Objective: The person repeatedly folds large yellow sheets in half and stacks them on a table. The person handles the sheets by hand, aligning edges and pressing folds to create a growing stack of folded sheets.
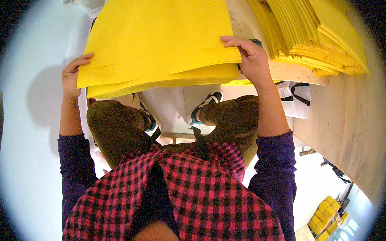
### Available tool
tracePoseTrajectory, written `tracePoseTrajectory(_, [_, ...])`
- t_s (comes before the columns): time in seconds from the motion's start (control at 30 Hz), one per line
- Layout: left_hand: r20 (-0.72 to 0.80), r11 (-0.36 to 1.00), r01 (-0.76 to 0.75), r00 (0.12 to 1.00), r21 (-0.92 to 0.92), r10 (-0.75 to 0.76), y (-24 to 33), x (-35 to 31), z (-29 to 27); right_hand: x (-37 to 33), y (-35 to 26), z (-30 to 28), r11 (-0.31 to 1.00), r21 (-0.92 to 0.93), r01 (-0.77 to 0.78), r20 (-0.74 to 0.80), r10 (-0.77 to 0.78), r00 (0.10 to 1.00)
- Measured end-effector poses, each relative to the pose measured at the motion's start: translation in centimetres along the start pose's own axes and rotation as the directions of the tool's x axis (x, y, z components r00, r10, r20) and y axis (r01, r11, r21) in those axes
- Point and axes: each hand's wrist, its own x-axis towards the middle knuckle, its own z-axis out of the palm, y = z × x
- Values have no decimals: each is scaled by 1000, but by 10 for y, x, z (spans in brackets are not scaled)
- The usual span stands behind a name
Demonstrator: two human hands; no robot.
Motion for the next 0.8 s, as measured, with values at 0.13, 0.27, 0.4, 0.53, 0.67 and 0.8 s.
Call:
tracePoseTrajectory(0.13, [0, 997, -58, 998, 58, 58, 0, 0, 2, 1, 0, -1, 993, -110, 45, 12, -44, 999])
tracePoseTrajectory(0.27, [11, 994, -88, 996, 69, 88, 0, 0, 4, 1, 0, -1, 986, -158, 57, 21, -54, 998])
tracePoseTrajectory(0.4, [0, 987, -80, 997, 140, 81, 0, -2, 8, -1, 1, -2, 989, -143, 38, 46, -31, 998])
tracePoseTrajectory(0.53, [-2, 985, -55, 998, 163, 56, 2, -5, 11, -2, 0, -4, 981, -188, 53, 55, -43, 998])
tracePoseTrajectory(0.67, [45, 966, -124, 992, 226, 117, 3, -6, 9, -1, 0, -7, 987, -160, 34, 69, -23, 997])
tracePoseTrajectory(0.8, [28, 967, -101, 995, 233, 97, 2, -7, 5, 0, 3, -8, 985, -169, 41, 79, -28, 996])
